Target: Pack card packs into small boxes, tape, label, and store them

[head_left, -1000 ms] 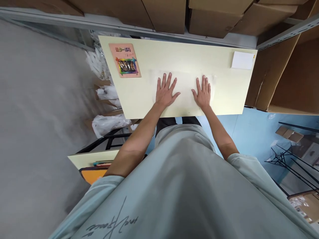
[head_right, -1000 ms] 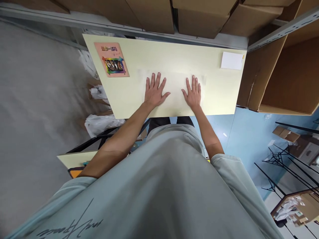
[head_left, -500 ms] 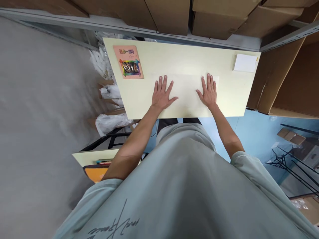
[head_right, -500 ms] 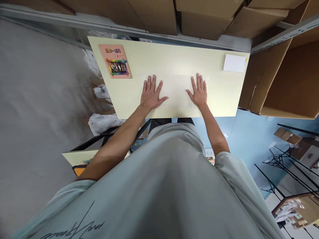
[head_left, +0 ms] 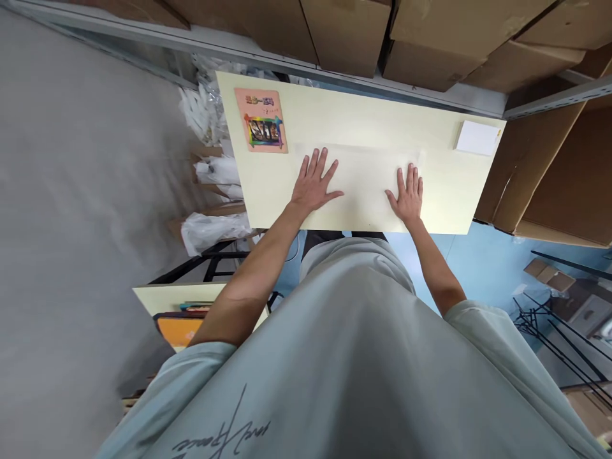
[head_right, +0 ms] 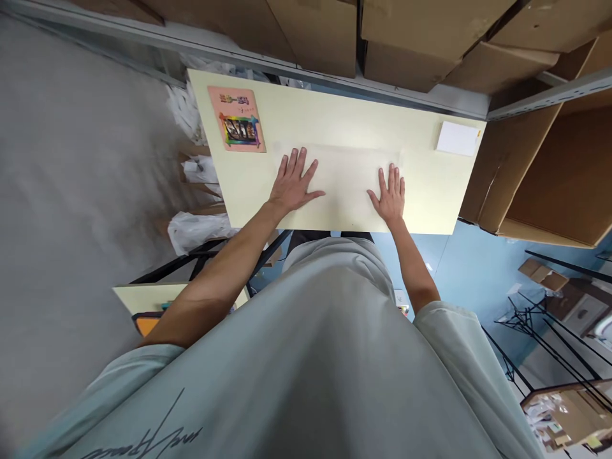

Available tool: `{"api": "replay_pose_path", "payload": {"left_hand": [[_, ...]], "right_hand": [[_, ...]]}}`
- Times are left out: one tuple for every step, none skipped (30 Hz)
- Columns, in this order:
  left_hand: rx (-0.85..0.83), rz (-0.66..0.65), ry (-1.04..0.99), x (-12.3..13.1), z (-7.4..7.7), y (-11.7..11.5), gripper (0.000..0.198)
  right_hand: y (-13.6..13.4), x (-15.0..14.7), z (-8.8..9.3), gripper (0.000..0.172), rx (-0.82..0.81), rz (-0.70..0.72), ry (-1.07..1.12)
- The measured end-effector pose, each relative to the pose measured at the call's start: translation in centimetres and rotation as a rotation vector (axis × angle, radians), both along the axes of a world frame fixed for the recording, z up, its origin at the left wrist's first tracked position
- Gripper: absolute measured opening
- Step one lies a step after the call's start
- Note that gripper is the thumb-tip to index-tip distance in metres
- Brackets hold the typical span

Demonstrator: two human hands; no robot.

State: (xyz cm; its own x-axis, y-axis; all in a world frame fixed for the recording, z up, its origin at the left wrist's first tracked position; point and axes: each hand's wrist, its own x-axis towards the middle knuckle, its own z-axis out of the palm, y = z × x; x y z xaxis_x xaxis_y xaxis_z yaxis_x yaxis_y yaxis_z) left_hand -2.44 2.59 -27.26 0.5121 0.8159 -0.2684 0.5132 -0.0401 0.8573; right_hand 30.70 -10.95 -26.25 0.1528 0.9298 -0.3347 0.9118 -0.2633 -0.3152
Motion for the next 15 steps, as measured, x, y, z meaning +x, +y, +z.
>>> {"api": "replay_pose_path", "payload": {"left_hand": [[0.013, 0.002, 0.011, -0.1, 0.1, 0.3, 0.100], [0.031, 0.020, 0.034, -0.3, 0.1, 0.8, 0.089], [0.055, 0.070, 0.067, -0.6, 0.1, 1.5, 0.077], [0.085, 0.157, 0.110, -1.1, 0.1, 2.4, 0.066], [0.114, 0.270, 0.155, -1.7, 0.1, 3.5, 0.057], [0.135, 0.397, 0.197, -2.5, -0.1, 4.8, 0.051], [0.141, 0.525, 0.234, -3.4, -0.3, 6.2, 0.048], [0.120, 0.627, 0.264, -4.3, -0.5, 7.6, 0.048], [0.080, 0.701, 0.295, -5.1, -0.8, 8.9, 0.050], [0.026, 0.745, 0.323, -5.9, -1.1, 10.1, 0.052], [-0.033, 0.770, 0.352, -6.6, -1.5, 11.0, 0.053], [-0.086, 0.794, 0.382, -7.1, -1.8, 11.8, 0.053], [-0.127, 0.822, 0.409, -7.6, -2.2, 12.4, 0.052], [-0.151, 0.859, 0.432, -8.0, -2.4, 12.8, 0.051], [-0.153, 0.900, 0.448, -8.3, -2.6, 13.0, 0.051]], "right_hand": [[0.0, 0.1, -0.1, 0.094, 0.002, 0.014, -0.014], [0.0, 0.2, -0.2, 0.094, -0.001, 0.027, -0.032], [0.1, 0.2, -0.2, 0.093, -0.010, 0.038, -0.054], [0.1, 0.2, -0.3, 0.093, -0.024, 0.047, -0.081], [0.2, 0.1, -0.2, 0.093, -0.040, 0.055, -0.110], [0.2, 0.1, -0.2, 0.093, -0.057, 0.061, -0.139], [0.3, -0.1, -0.1, 0.094, -0.072, 0.067, -0.164], [0.3, -0.2, 0.0, 0.094, -0.085, 0.072, -0.182], [0.3, -0.4, 0.1, 0.095, -0.095, 0.074, -0.192], [0.3, -0.5, 0.1, 0.095, -0.101, 0.073, -0.197], [0.3, -0.7, 0.2, 0.095, -0.105, 0.068, -0.199], [0.3, -0.8, 0.2, 0.096, -0.108, 0.062, -0.200], [0.4, -0.8, 0.1, 0.097, -0.108, 0.056, -0.201], [0.4, -0.8, 0.0, 0.097, -0.106, 0.050, -0.199], [0.4, -0.8, 0.0, 0.098, -0.100, 0.044, -0.193]]}}
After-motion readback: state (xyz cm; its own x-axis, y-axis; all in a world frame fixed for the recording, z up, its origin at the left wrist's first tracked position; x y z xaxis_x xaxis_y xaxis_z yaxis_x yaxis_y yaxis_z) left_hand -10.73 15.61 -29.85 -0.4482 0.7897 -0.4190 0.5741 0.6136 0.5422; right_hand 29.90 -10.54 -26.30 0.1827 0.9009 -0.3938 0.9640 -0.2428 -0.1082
